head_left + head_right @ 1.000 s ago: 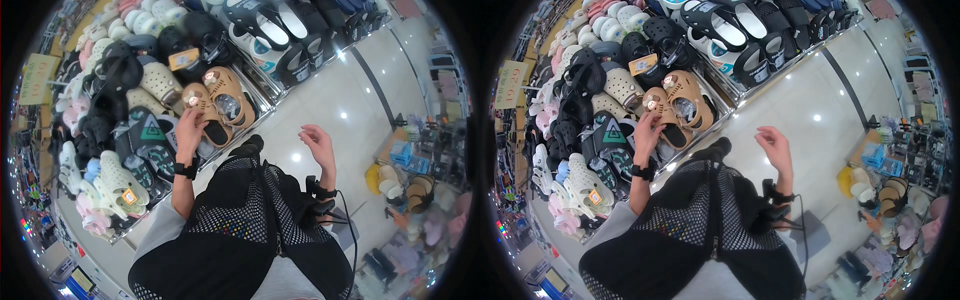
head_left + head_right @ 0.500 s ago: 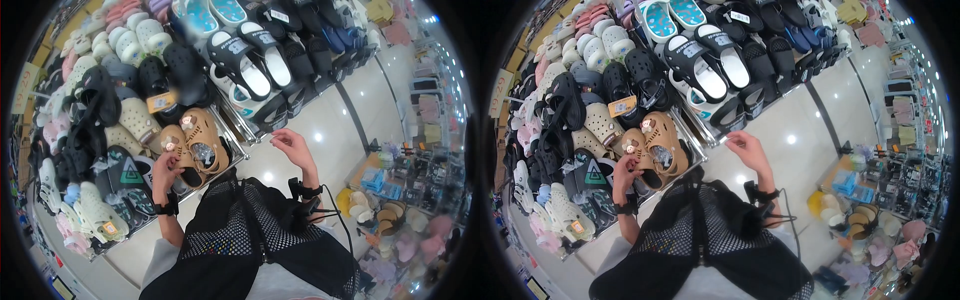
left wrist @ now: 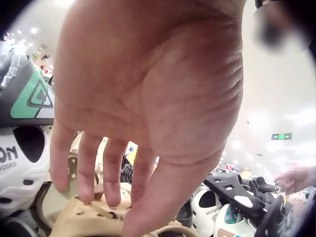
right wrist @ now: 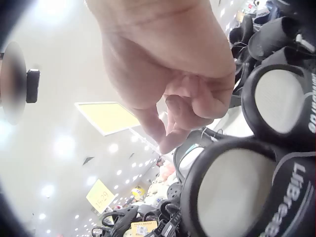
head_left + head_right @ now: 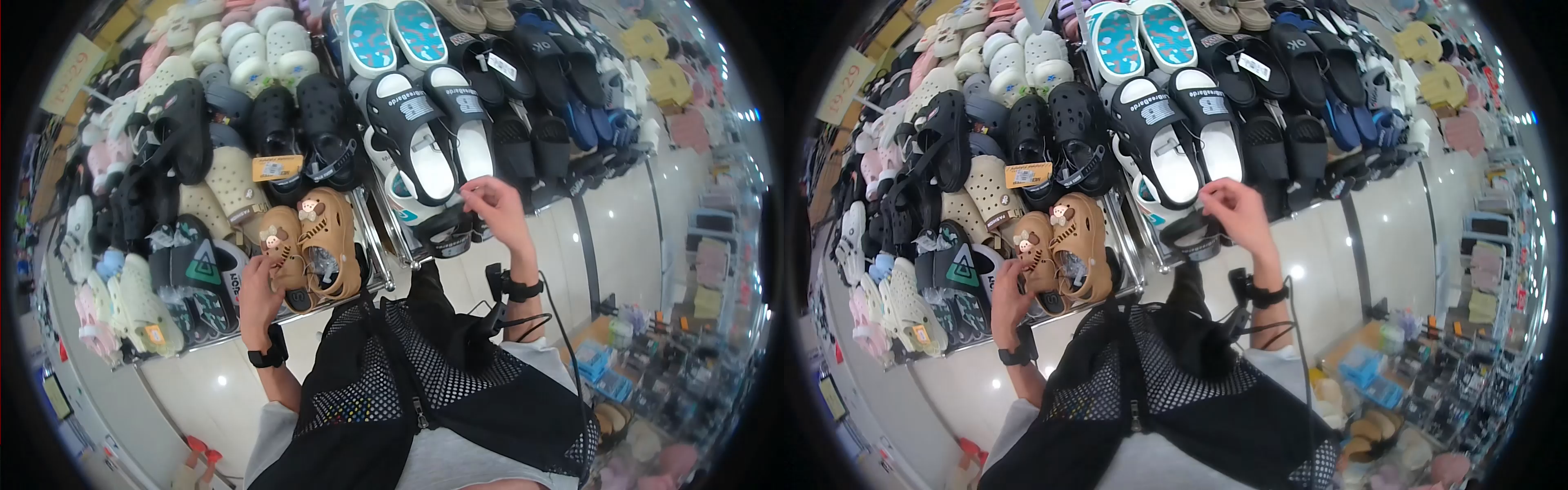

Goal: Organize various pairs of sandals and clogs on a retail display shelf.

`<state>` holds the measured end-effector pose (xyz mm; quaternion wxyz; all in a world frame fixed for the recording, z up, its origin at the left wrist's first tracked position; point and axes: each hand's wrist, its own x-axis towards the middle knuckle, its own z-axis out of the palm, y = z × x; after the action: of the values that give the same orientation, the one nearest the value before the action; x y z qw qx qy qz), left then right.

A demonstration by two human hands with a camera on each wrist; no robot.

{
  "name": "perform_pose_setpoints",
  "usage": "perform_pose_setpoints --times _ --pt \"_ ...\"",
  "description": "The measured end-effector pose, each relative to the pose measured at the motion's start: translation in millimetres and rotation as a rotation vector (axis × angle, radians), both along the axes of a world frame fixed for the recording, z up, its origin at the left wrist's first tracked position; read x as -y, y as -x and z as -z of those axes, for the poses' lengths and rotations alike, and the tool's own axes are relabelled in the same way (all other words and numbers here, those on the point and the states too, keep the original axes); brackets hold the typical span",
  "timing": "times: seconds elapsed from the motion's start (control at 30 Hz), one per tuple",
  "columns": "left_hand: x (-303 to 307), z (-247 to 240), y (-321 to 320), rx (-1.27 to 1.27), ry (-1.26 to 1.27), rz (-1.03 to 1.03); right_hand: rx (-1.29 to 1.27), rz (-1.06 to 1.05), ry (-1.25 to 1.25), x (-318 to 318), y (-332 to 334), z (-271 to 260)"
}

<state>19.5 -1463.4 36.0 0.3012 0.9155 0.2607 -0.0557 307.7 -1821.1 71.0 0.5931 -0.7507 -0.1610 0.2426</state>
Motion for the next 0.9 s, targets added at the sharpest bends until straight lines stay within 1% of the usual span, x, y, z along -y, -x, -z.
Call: perform_pose_setpoints --times 0.03,0.07,0.1,0.17,0.23,0.27,0.3,0.33,0.37,0.4,0.43,0.47,0.5,0.53,0.57,0.63,0.67,0.7,0.77,0.8,0.83,0.9 --pt "6 -8 -3 -0.008 -0.013 -0.022 0.043 -0.003 0.018 2 -16 -4" --pt "12 -15 -11 0.094 -0.050 -0.037 0.069 -0.013 0.053 6 -33 -6" --pt "19 -24 -22 0.198 -0.088 -0.046 0.096 -0.014 0.003 8 -50 -9" --pt "36 -46 -54 0.152 -0.115 -0.076 0.155 -0.039 0.036 13 -86 -21" --pt "49 -62 -95 0.188 -0.039 -0.147 0.255 -0.049 0.034 16 -124 -21" --pt "57 -66 -116 0.245 -0.100 -0.090 0.282 -0.069 0.086 17 -139 -22" --pt "65 -69 -142 0.239 -0.120 -0.086 0.309 -0.088 0.140 16 -151 -32" --pt "71 -67 -168 0.304 0.038 -0.132 0.301 -0.085 0.123 14 -162 -33" --pt "74 -63 -191 0.366 0.201 -0.179 0.321 -0.133 0.171 11 -172 -34" --pt "71 -44 -215 0.375 0.302 -0.224 0.342 -0.184 0.221 8 -182 -32" --pt "67 -29 -238 0.387 0.403 -0.270 0.336 -0.187 0.210 3 -193 -24" --pt "72 -31 -261 0.383 0.392 -0.275 0.326 -0.174 0.290 -4 -205 -11" --pt "82 -35 -285 0.311 0.458 -0.377 0.317 -0.162 0.370 -11 -217 -4" --pt "90 -37 -304 0.239 0.525 -0.477 0.263 -0.217 0.428 -16 -228 -5" --pt "95 -37 -317 0.239 0.516 -0.477 0.261 -0.217 0.419 -21 -236 -3" --pt "101 -29 -337 0.134 0.437 -0.511 0.282 -0.303 0.548 -29 -245 9" --pt "102 -23 -343 0.117 0.418 -0.537 0.235 -0.280 0.516 -32 -246 16" --pt "98 -9 -347 0.117 0.412 -0.544 0.257 -0.258 0.507 -33 -248 26" --pt "89 15 -345 0.258 0.578 -0.455 0.256 -0.253 0.439 -35 -253 39" --pt "94 11 -346 0.271 0.574 -0.528 0.245 -0.263 0.438 -36 -253 37" --pt "98 6 -347 0.263 0.574 -0.539 0.212 -0.282 0.423 -36 -254 33" --pt "105 -1 -347 0.251 0.455 -0.574 0.176 -0.312 0.412 -39 -254 34"
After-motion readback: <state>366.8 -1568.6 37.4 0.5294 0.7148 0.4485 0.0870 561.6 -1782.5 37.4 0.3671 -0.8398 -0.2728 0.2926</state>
